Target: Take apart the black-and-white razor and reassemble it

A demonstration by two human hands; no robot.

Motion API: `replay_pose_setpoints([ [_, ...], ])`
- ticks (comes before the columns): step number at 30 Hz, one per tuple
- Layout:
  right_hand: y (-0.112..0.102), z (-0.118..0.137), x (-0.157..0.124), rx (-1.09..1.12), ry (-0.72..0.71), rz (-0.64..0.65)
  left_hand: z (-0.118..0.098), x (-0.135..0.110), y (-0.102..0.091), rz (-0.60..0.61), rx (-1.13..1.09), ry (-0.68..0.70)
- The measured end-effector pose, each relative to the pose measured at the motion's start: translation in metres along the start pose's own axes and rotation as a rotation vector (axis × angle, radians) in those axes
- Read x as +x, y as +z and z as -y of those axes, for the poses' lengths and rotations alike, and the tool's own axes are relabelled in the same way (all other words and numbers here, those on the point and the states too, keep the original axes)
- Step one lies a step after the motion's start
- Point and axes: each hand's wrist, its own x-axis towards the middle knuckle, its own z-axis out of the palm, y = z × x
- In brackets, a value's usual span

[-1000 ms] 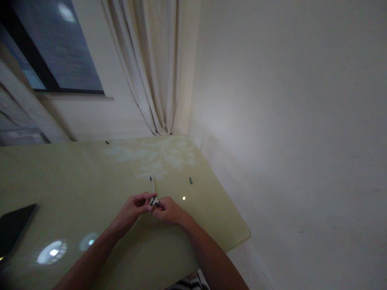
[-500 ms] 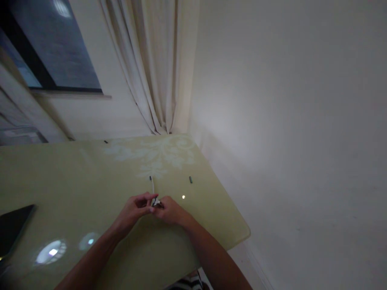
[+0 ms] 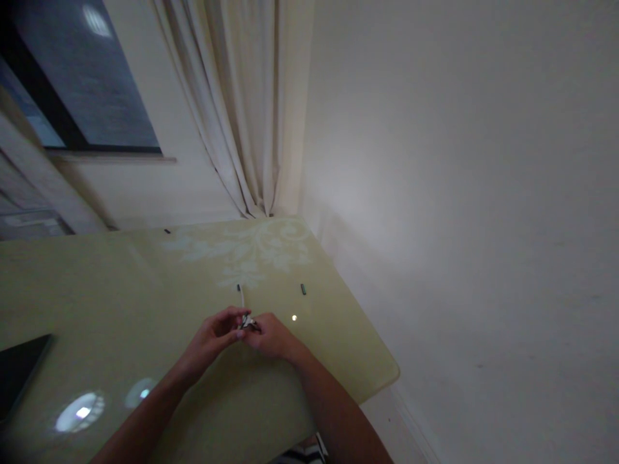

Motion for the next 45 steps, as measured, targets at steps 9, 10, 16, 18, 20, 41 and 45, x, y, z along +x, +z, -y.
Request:
replay_pose_setpoints([
  [9, 0.001, 0.008, -0.001, -0.250, 0.043, -0.178, 0.001, 0.003, -0.007, -0.235, -0.017, -0.007],
  [10, 0.001, 0.008, -0.001, -0.293, 0.038, -0.174, 0.000, 0.003, -0.009, -0.218, -0.015, -0.007],
  [16, -0.026, -0.006, 0.006, -0.398, 0.048, -0.457, 0.003, 0.007, -0.012, -0.246, 0.209, 0.032],
  [18, -0.046, -0.016, 0.006, -0.432, 0.151, -0.634, 0.009, 0.009, -0.007, -0.279, 0.474, 0.041],
  [20, -0.068, -0.028, 0.003, -0.509, 0.327, -0.728, 0.014, 0.009, 0.001, -0.291, 0.762, 0.075],
  [41, -0.058, -0.022, 0.010, 0.033, 0.062, -0.554, -0.002, 0.033, 0.049, -0.143, 0.797, 0.436],
  [45, -0.055, -0.025, 0.018, 0.433, 0.023, -0.782, -0.001, 0.079, 0.063, 0.025, 0.697, 0.406],
])
